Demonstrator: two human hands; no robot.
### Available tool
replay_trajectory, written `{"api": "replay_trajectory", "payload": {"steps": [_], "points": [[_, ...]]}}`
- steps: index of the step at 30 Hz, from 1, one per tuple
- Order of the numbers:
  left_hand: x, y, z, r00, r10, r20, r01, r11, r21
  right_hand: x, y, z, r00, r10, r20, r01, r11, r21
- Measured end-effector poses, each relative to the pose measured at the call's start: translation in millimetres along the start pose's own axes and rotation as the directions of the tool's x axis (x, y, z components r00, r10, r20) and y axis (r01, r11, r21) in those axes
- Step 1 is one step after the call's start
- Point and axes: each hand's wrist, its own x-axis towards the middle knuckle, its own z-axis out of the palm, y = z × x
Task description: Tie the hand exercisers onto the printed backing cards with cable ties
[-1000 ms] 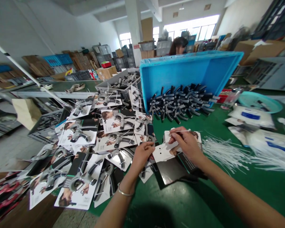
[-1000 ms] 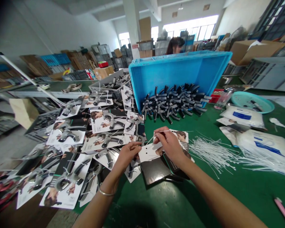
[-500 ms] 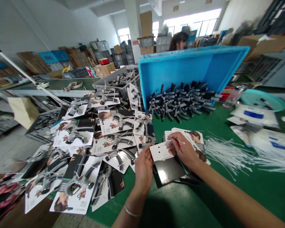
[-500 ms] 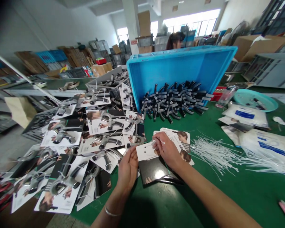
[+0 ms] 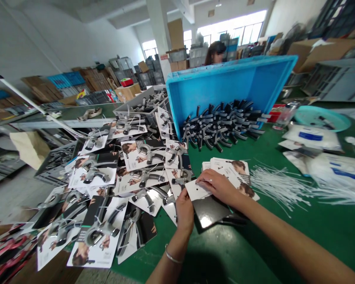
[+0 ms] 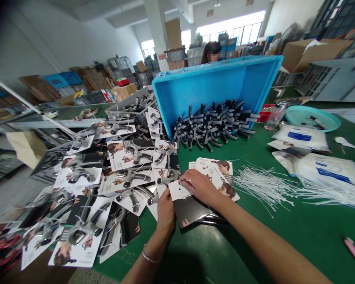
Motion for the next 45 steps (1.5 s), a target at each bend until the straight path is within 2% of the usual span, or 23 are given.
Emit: {"api": "replay_trajectory", "payload": {"steps": [5, 7, 10, 12, 15, 18, 20, 23, 25, 26, 29, 32, 37, 39, 45], "points": [[-24, -12, -15.7, 0.998, 0.063, 0.021, -0.066, 0.987, 0.144, -4, 6, -6, 0.983, 0.172, -0.061, -0.155, 0.965, 0.209], [-36, -14, -25.2, 0.985, 0.12, 0.125, -0.15, 0.953, 0.262, -5, 7, -5, 0.982, 0.185, -0.04, -0.171, 0.96, 0.223], [-45, -12, -36.3, 0.934, 0.201, 0.296, -0.298, 0.894, 0.334, -4, 6, -3, 0.989, 0.147, 0.0, -0.145, 0.974, 0.173], [-44, -11, -39.5, 0.918, 0.233, 0.32, -0.345, 0.866, 0.362, -1, 3, -2, 0.984, 0.176, -0.001, -0.175, 0.977, 0.118], [-35, -15, -39.4, 0.915, 0.272, 0.297, -0.38, 0.828, 0.413, 7, -3, 1, 0.971, 0.24, -0.007, -0.24, 0.97, -0.032], [-27, -23, -38.3, 0.899, 0.349, 0.266, -0.436, 0.779, 0.45, 14, -6, 4, 0.972, 0.233, 0.015, -0.227, 0.959, -0.169], [-25, -28, -38.3, 0.879, 0.397, 0.266, -0.477, 0.754, 0.451, 15, -6, 6, 0.977, 0.213, 0.02, -0.207, 0.963, -0.175], [-22, -34, -38.0, 0.848, 0.387, 0.362, -0.515, 0.764, 0.389, 13, -3, 5, 0.986, 0.168, 0.017, -0.165, 0.98, -0.113], [-20, -35, -35.7, 0.849, 0.355, 0.391, -0.493, 0.798, 0.346, 10, -3, 4, 0.988, 0.154, 0.017, -0.152, 0.985, -0.082], [-19, -35, -33.7, 0.864, 0.344, 0.369, -0.468, 0.818, 0.334, 10, -3, 4, 0.987, 0.158, 0.018, -0.156, 0.985, -0.08], [-14, -32, -23.6, 0.922, 0.316, 0.222, -0.374, 0.875, 0.308, 11, -6, 5, 0.985, 0.168, 0.028, -0.164, 0.98, -0.112], [-9, -28, -11.0, 0.959, 0.27, 0.086, -0.283, 0.931, 0.231, 13, -10, 8, 0.988, 0.153, 0.028, -0.146, 0.974, -0.175], [-1, -28, 0.8, 0.993, 0.07, -0.099, -0.073, 0.997, -0.029, 15, -9, 10, 0.986, 0.166, -0.012, -0.166, 0.975, -0.145], [1, -29, 1.5, 0.994, 0.035, -0.106, -0.042, 0.997, -0.068, 14, -6, 10, 0.986, 0.163, -0.017, -0.164, 0.977, -0.138], [1, -30, 1.6, 0.999, 0.032, -0.036, -0.036, 0.994, -0.099, 10, -7, 13, 0.989, 0.143, -0.044, -0.149, 0.97, -0.191]]}}
